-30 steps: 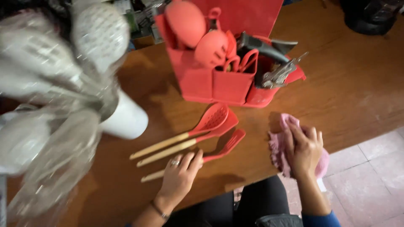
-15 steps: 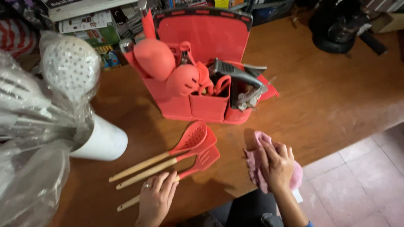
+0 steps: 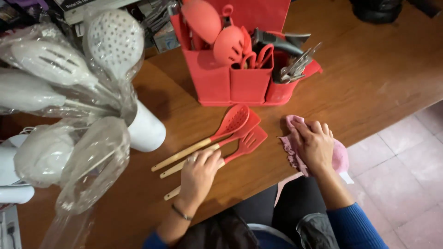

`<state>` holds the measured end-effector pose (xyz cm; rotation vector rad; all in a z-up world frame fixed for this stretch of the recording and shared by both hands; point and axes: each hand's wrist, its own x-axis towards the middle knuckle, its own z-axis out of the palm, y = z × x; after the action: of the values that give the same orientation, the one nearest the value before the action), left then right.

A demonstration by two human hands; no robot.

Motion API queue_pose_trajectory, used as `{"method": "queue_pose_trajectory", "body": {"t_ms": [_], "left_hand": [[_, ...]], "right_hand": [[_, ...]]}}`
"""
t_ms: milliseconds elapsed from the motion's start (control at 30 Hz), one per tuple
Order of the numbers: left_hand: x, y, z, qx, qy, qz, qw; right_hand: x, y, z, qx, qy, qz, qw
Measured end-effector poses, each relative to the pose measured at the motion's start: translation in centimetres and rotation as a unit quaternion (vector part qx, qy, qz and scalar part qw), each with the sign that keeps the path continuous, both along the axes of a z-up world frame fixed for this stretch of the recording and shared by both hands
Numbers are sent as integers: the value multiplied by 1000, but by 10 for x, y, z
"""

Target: Clean silicone kitchen utensils with a cloth

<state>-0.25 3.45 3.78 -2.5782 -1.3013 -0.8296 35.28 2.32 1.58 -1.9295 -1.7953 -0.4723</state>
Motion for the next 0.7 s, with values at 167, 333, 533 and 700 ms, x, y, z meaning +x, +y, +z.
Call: {"method": "queue_pose_trajectory", "body": {"t_ms": [167,333,533,700], "left_hand": [[0,42,-43,-8,98,27,995],[5,34,-40,-31,114,41,992],[7,22,-43,-15,108,44,993],[10,10,-13,34,90,37,995]], "right_hand": [[-5,0,-7,5,27,-14,1000],[0,3,-11,16,26,-22,999],[3,4,-14,54,49,1,997],[2,-1,-10,110,83,16,990]]}}
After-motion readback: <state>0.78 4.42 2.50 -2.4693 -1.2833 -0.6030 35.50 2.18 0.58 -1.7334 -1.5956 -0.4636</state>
